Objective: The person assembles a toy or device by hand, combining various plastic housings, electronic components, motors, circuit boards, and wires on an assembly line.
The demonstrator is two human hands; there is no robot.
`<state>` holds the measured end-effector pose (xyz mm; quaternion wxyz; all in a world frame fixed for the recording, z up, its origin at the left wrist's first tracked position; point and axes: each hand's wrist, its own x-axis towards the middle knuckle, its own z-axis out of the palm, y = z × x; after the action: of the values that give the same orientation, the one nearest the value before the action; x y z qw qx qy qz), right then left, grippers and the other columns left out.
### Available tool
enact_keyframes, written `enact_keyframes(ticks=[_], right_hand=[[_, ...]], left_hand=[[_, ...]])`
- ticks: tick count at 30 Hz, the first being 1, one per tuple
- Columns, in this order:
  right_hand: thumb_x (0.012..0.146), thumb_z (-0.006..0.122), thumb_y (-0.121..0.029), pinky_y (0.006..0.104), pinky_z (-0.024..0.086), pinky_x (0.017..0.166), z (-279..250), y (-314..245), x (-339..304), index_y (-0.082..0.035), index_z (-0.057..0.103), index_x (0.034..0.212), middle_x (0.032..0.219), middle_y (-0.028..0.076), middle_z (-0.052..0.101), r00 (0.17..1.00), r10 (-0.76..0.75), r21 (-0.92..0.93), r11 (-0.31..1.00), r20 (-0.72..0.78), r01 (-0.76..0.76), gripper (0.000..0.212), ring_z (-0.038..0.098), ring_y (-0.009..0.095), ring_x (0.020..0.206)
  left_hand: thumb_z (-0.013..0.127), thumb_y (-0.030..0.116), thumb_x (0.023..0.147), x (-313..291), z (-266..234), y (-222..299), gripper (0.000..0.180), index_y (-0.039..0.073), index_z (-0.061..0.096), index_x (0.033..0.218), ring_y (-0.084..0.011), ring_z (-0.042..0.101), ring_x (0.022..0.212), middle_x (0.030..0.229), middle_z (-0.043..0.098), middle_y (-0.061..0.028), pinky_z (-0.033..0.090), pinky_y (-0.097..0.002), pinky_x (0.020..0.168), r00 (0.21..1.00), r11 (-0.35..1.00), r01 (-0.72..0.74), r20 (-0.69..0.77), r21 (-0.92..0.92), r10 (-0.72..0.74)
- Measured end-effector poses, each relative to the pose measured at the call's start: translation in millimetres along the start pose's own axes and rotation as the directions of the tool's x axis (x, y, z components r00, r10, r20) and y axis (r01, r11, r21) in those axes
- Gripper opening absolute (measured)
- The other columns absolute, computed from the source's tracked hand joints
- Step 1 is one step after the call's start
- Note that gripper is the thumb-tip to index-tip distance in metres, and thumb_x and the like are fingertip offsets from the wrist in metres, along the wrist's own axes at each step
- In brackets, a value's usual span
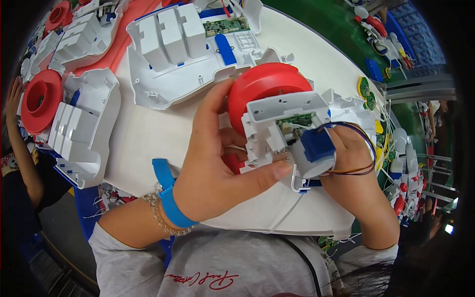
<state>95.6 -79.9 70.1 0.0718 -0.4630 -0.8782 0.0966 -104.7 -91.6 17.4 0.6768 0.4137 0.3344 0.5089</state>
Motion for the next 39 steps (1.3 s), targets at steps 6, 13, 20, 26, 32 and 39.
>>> enact_keyframes(ticks=[6, 13, 20, 26, 32, 39], right_hand=[[0.053, 0.061, 0.008, 0.0372, 0.042, 0.064, -3.9, 4.4, -0.2, -0.001, 0.055, 0.087, 0.078, 0.009, 0.055, 0.989, -0.012, 0.073, 0.997, 0.148, 0.001, 0.036, 0.051, 0.029, 0.071], [0.054, 0.064, 0.006, 0.0367, 0.042, 0.062, -1.5, 2.0, -0.8, -0.003, 0.053, 0.083, 0.076, 0.007, 0.055, 0.992, 0.071, 0.105, 0.991, 0.104, -0.082, 0.033, 0.051, 0.027, 0.071], [0.056, 0.064, 0.006, 0.0363, 0.042, 0.063, -0.6, 4.2, -3.1, -0.005, 0.053, 0.080, 0.075, 0.006, 0.055, 0.998, 0.015, 0.079, 0.997, 0.069, -0.020, 0.029, 0.051, 0.026, 0.072], [0.057, 0.065, 0.004, 0.0359, 0.042, 0.063, -2.4, 2.9, -2.6, -0.004, 0.054, 0.081, 0.076, 0.006, 0.055, 0.997, -0.008, 0.050, 0.999, 0.079, 0.004, 0.028, 0.051, 0.025, 0.072], [0.057, 0.066, 0.003, 0.0359, 0.043, 0.063, -2.0, 2.5, -2.5, -0.004, 0.055, 0.082, 0.077, 0.006, 0.055, 0.996, 0.016, 0.051, 0.998, 0.087, -0.021, 0.028, 0.051, 0.025, 0.072], [0.054, 0.066, 0.003, 0.0365, 0.043, 0.064, -1.4, 4.9, -4.2, -0.002, 0.056, 0.088, 0.080, 0.008, 0.055, 0.987, 0.000, 0.046, 0.999, 0.161, -0.007, 0.035, 0.051, 0.027, 0.072]], left_hand=[[0.076, 0.012, 0.065, -1.8, -3.3, 1.7, 0.101, 0.013, 0.006, 0.138, -0.0219, 0.033, 0.123, 0.135, 0.024, -0.0072, 0.035, -0.0369, 0.098, 0.997, 0.998, 0.069, 0.028, -0.003, -0.069], [0.075, 0.009, 0.064, -0.1, -2.4, 3.4, 0.102, 0.013, 0.006, 0.138, -0.0227, 0.033, 0.124, 0.135, 0.024, -0.0074, 0.037, -0.0374, 0.097, 0.997, 0.996, 0.066, 0.036, -0.055, -0.064], [0.075, 0.012, 0.064, -0.1, -1.5, -0.9, 0.101, 0.012, 0.006, 0.138, -0.0222, 0.033, 0.124, 0.136, 0.023, -0.0074, 0.037, -0.0375, 0.097, 0.999, 0.999, 0.036, 0.035, -0.031, -0.035], [0.075, 0.014, 0.065, -0.4, -1.6, -0.7, 0.100, 0.012, 0.006, 0.138, -0.0213, 0.033, 0.124, 0.135, 0.024, -0.0068, 0.037, -0.0365, 0.098, 0.999, 0.999, 0.037, 0.037, -0.028, -0.035], [0.075, 0.013, 0.065, -0.3, -1.7, 1.9, 0.100, 0.012, 0.006, 0.138, -0.0211, 0.033, 0.124, 0.136, 0.023, -0.0068, 0.037, -0.0363, 0.097, 0.997, 0.997, 0.069, 0.029, -0.043, -0.068], [0.074, 0.012, 0.066, -0.3, -2.2, -2.2, 0.099, 0.012, 0.006, 0.138, -0.0212, 0.033, 0.124, 0.136, 0.023, -0.0067, 0.037, -0.0364, 0.097, 0.999, 1.000, 0.011, 0.042, -0.001, -0.011]])
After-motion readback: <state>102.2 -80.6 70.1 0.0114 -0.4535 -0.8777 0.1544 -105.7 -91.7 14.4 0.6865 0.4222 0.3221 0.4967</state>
